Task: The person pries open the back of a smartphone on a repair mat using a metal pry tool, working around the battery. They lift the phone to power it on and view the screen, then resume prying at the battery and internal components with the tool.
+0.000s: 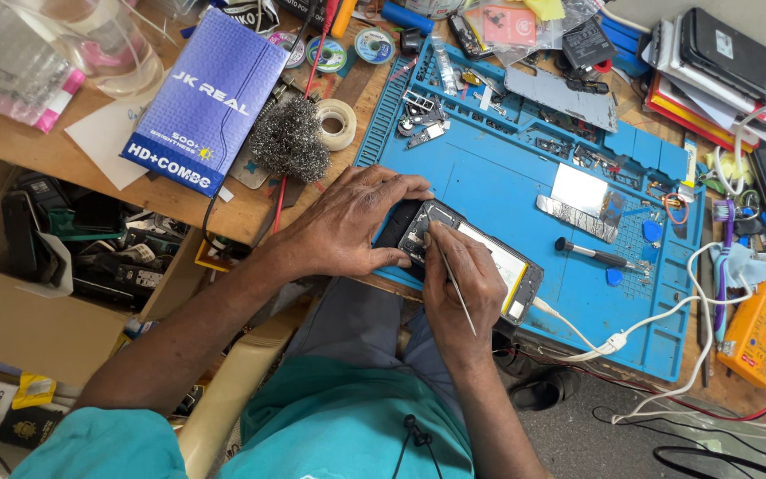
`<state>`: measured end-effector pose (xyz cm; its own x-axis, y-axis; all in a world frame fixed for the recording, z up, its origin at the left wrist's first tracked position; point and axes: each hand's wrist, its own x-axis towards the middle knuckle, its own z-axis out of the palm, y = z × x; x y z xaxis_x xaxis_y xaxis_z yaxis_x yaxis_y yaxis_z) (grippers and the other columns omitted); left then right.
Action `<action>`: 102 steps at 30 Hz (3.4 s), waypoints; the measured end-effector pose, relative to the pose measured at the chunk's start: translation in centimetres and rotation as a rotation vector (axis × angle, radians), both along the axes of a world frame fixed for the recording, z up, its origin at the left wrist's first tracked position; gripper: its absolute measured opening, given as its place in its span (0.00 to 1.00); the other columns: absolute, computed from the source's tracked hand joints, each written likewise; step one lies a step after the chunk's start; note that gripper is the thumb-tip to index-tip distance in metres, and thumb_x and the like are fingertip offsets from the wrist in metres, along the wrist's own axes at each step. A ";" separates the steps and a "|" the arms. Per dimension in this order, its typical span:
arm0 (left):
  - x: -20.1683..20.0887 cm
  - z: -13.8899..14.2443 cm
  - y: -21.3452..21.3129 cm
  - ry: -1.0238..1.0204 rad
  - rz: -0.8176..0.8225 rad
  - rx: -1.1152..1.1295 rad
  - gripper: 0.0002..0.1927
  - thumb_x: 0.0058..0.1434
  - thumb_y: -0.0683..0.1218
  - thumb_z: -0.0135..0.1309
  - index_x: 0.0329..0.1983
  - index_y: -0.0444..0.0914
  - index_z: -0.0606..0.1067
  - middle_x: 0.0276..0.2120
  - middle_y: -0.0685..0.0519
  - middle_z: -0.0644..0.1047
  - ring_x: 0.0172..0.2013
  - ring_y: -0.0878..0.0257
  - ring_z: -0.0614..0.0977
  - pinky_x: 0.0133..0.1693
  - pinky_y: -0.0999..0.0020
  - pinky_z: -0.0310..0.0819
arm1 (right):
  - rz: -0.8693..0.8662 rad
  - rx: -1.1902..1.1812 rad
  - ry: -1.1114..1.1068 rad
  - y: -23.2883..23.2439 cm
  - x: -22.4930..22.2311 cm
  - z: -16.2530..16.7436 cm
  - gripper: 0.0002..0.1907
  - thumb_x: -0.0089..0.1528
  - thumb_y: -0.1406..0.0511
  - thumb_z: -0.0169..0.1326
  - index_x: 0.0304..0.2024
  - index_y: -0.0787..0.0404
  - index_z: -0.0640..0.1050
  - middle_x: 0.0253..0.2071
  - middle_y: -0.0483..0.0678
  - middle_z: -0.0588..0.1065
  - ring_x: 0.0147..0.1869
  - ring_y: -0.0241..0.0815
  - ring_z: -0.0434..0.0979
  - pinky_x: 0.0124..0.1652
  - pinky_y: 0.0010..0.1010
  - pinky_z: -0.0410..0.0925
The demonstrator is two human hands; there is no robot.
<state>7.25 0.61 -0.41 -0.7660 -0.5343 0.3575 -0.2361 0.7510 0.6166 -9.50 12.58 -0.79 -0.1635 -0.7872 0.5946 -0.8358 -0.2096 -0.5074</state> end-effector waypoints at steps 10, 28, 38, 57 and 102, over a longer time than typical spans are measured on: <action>0.1 -0.1 -0.1 -0.011 0.005 0.011 0.45 0.48 0.53 0.72 0.67 0.39 0.64 0.62 0.52 0.74 0.63 0.51 0.71 0.62 0.50 0.61 | 0.036 0.027 -0.191 0.5 -0.4 -0.1 0.09 0.64 0.72 0.62 0.47 0.65 0.83 0.43 0.55 0.83 0.46 0.41 0.86 0.43 0.28 0.77; 0.5 2.0 -0.2 0.230 0.087 0.069 0.05 0.61 0.43 0.64 0.34 0.39 0.79 0.34 0.55 0.80 0.41 0.57 0.78 0.47 0.58 0.71 | 0.103 0.114 -0.873 2.9 -4.2 1.4 0.08 0.66 0.70 0.59 0.46 0.65 0.83 0.40 0.50 0.84 0.45 0.37 0.87 0.47 0.26 0.80; -1.3 2.0 1.3 -0.052 0.061 -0.118 0.51 0.47 0.59 0.71 0.69 0.31 0.62 0.58 0.39 0.72 0.60 0.44 0.71 0.59 0.49 0.62 | 0.061 0.228 -0.283 0.9 -8.6 3.3 0.08 0.64 0.70 0.63 0.46 0.63 0.84 0.40 0.50 0.84 0.41 0.33 0.83 0.38 0.24 0.74; -2.7 -0.2 -0.6 -0.006 0.059 0.057 0.52 0.41 0.56 0.74 0.68 0.35 0.65 0.58 0.47 0.75 0.62 0.49 0.72 0.62 0.51 0.62 | 0.091 0.313 -0.324 -1.1 -9.6 2.5 0.08 0.64 0.69 0.62 0.46 0.62 0.85 0.38 0.48 0.84 0.38 0.33 0.82 0.36 0.24 0.74; -1.4 -0.6 -0.8 0.034 0.049 0.079 0.48 0.40 0.53 0.75 0.63 0.37 0.68 0.56 0.47 0.76 0.59 0.48 0.73 0.60 0.51 0.65 | 0.509 0.192 0.367 -3.5 -8.8 3.2 0.21 0.57 0.75 0.61 0.53 0.64 0.80 0.53 0.55 0.80 0.54 0.54 0.83 0.49 0.41 0.75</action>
<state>5.81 -0.21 -1.05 -0.7263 -0.5986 0.3379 -0.2498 0.6878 0.6816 -18.26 9.10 2.37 0.4443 -0.8105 0.3817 -0.7823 -0.5586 -0.2757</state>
